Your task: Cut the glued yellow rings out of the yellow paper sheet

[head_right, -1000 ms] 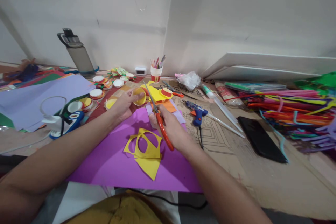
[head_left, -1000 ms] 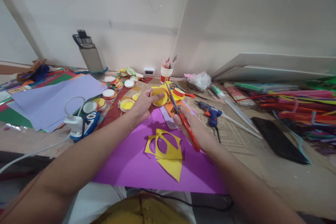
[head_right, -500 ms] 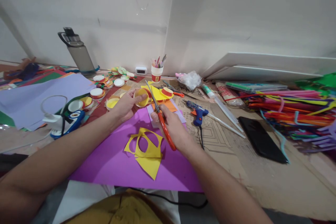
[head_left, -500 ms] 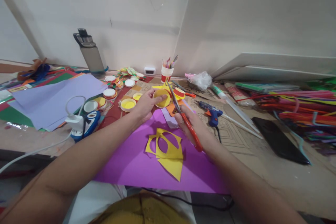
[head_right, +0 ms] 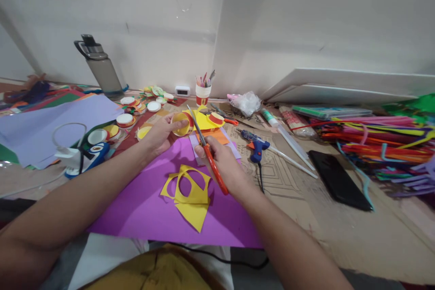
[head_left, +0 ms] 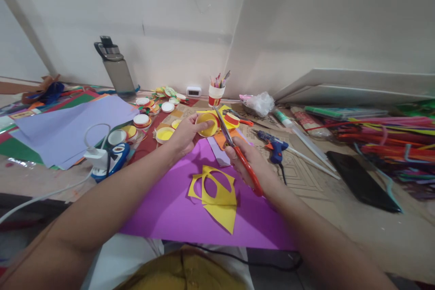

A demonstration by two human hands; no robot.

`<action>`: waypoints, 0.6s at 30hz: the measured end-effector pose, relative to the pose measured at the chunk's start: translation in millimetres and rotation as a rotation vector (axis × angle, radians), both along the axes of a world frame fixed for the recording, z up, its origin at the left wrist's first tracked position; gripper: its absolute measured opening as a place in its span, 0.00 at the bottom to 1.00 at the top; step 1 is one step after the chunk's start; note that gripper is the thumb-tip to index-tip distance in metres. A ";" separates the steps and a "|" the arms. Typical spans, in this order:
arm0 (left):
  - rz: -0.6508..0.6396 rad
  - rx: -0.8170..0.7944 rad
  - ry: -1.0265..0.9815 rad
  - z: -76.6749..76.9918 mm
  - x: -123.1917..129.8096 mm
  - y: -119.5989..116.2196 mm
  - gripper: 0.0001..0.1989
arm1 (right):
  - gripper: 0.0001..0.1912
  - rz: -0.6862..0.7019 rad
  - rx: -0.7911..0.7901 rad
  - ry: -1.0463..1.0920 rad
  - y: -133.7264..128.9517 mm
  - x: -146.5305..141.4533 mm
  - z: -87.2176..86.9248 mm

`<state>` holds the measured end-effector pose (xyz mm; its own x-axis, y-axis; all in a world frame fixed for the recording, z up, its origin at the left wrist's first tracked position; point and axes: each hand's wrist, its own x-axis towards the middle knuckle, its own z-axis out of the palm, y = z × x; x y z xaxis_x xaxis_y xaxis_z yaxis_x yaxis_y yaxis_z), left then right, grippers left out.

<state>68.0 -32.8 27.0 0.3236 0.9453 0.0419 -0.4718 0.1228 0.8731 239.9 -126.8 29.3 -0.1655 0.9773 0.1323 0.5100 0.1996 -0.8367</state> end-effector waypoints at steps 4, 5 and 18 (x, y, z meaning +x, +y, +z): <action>0.011 0.009 0.013 -2.6 -0.1 1.2 0.18 | 0.16 0.011 0.037 -0.047 2.0 2.3 0.7; 0.013 0.021 0.026 -3.3 -0.1 1.2 0.18 | 0.15 0.018 0.059 -0.061 3.0 3.0 0.9; 0.006 0.086 0.095 -1.2 -2.3 0.7 0.17 | 0.15 0.031 0.096 -0.079 5.9 4.6 -1.5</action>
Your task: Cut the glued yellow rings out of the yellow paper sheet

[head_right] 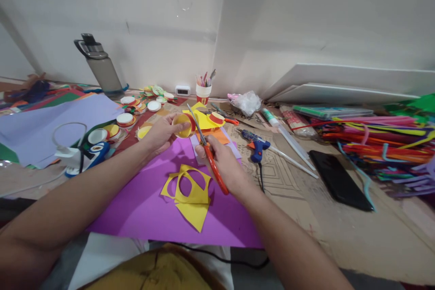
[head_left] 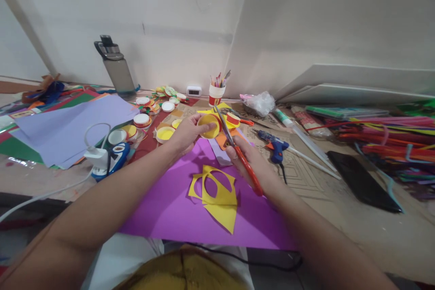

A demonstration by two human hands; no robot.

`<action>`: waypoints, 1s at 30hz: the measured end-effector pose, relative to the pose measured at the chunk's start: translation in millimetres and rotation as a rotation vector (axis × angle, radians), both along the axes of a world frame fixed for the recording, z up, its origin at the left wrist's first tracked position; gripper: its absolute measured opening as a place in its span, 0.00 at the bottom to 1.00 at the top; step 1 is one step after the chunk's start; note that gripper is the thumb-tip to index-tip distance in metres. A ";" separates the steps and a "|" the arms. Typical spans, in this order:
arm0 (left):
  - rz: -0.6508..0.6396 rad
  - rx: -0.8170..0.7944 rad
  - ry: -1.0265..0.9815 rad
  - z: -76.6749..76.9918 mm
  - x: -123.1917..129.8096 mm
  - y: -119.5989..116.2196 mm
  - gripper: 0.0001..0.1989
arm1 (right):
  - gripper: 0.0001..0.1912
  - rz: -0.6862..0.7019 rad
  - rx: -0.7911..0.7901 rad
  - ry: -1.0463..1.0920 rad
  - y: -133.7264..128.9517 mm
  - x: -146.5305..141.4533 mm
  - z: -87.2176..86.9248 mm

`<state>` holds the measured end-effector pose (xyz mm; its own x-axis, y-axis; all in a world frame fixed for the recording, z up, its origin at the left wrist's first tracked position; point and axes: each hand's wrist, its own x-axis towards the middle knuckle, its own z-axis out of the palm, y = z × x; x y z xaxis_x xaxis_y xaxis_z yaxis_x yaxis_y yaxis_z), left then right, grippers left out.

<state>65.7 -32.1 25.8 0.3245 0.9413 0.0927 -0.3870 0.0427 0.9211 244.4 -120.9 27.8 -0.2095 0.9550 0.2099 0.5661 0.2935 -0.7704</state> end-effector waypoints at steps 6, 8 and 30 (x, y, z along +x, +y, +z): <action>-0.025 0.013 0.007 3.0 -1.0 0.4 0.16 | 0.17 -0.007 -0.041 0.015 -2.2 -1.0 1.4; -0.027 0.014 0.014 3.3 -1.4 0.8 0.16 | 0.17 -0.012 -0.041 0.013 -3.0 -1.7 2.6; -0.025 -0.017 0.010 2.4 0.2 0.2 0.17 | 0.15 0.014 0.021 -0.016 1.6 0.7 -2.8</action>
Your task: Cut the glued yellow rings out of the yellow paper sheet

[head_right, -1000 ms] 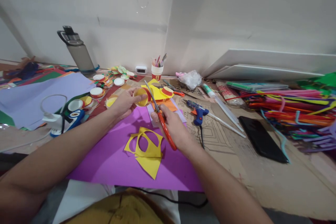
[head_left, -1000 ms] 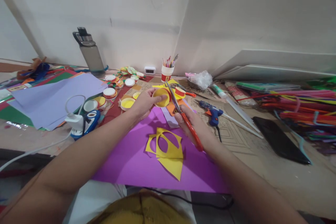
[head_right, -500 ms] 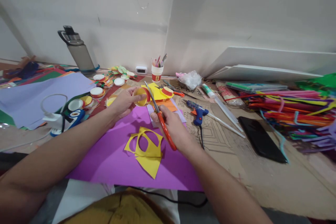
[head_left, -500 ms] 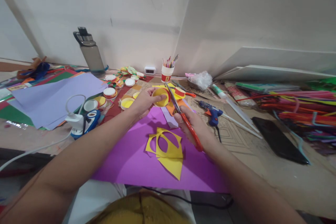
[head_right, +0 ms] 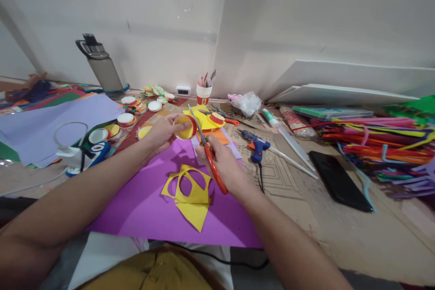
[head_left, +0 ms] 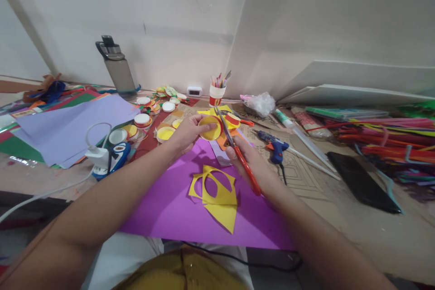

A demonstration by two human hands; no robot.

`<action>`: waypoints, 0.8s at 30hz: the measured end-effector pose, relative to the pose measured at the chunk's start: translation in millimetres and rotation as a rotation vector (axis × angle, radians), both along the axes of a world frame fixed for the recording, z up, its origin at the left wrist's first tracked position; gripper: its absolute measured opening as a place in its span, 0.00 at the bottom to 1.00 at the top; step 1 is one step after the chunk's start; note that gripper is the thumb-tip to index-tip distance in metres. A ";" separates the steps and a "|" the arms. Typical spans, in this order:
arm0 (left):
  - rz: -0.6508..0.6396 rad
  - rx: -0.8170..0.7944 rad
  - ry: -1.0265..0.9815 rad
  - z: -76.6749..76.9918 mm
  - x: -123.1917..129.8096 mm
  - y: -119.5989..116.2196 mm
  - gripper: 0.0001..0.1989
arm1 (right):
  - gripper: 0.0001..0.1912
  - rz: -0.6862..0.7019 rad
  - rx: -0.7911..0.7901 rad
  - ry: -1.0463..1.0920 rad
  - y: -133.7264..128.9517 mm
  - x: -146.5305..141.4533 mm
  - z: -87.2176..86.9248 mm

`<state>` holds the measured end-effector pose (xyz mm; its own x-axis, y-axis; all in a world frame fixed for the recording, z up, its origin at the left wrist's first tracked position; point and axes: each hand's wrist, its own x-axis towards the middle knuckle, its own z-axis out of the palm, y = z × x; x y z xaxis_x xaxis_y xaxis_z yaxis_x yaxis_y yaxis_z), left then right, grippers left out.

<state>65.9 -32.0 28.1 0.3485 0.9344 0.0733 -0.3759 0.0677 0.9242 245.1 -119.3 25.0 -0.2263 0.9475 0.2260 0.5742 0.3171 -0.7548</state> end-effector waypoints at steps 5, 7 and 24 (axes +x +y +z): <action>-0.016 0.025 0.018 0.2 -1.4 0.2 0.17 | 0.15 -0.014 0.009 -0.027 -0.5 0.4 -1.2; -0.019 0.039 0.016 0.5 -2.4 0.9 0.16 | 0.16 -0.022 -0.002 -0.017 -1.2 -0.4 -0.3; 0.018 0.034 -0.029 -3.8 -4.0 6.4 0.13 | 0.16 -0.029 -0.081 0.051 -5.4 -2.6 2.9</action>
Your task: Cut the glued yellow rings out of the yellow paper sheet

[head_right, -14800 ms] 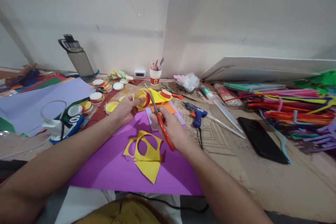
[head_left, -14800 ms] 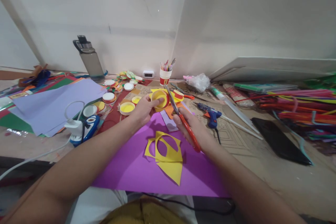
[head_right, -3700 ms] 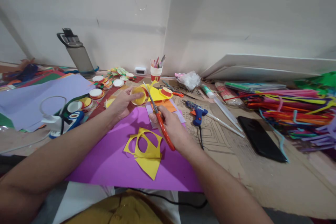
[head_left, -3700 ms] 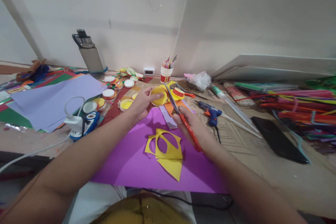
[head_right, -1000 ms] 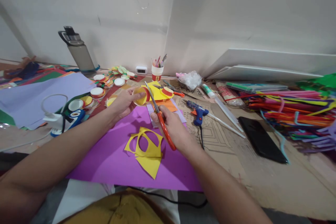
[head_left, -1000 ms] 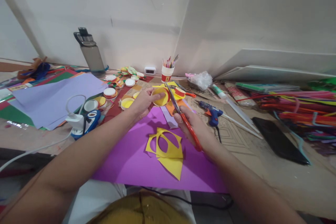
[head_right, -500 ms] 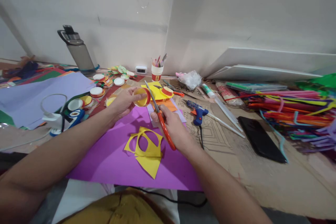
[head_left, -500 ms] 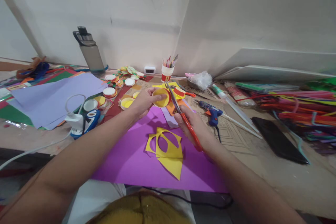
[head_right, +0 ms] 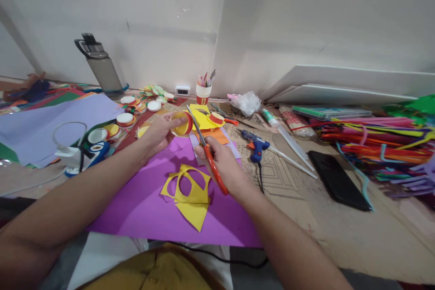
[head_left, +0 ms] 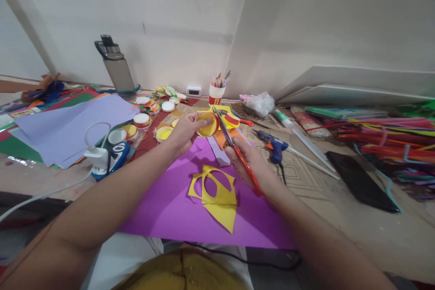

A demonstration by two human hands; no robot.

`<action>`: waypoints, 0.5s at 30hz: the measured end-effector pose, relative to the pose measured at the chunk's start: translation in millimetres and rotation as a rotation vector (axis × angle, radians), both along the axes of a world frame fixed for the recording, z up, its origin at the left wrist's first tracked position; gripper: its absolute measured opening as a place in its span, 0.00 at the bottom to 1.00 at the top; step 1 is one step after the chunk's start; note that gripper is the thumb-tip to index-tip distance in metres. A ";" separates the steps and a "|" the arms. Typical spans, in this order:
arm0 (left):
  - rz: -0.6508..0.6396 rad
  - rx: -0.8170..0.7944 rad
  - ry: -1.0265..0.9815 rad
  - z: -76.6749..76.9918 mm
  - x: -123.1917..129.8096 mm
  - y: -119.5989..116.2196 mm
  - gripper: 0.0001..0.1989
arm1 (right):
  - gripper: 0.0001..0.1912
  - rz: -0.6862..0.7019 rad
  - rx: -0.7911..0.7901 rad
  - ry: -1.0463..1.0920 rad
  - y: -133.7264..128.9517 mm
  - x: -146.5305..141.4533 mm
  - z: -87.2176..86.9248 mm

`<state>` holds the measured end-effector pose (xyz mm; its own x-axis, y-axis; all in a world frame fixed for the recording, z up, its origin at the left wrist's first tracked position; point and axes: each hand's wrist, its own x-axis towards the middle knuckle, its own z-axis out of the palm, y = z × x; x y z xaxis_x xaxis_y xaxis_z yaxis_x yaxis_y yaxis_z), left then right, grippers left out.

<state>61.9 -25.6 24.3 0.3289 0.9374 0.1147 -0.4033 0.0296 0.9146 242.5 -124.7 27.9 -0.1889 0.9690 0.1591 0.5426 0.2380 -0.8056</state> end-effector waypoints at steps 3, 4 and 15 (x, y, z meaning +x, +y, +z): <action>0.005 -0.003 0.004 0.8 0.3 -0.9 0.12 | 0.16 0.006 0.046 -0.057 2.7 2.2 -1.8; -0.003 -0.002 0.008 1.3 0.7 -1.7 0.12 | 0.16 0.013 0.063 -0.065 3.7 2.9 -2.6; -0.056 0.013 0.064 6.2 0.5 -5.6 0.16 | 0.15 0.026 0.116 -0.067 4.2 2.7 -3.5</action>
<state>62.3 -31.2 30.5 0.3878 0.9159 0.1035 -0.3421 0.0388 0.9389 245.2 -120.5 24.4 -0.2274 0.9397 0.2556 0.5870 0.3417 -0.7339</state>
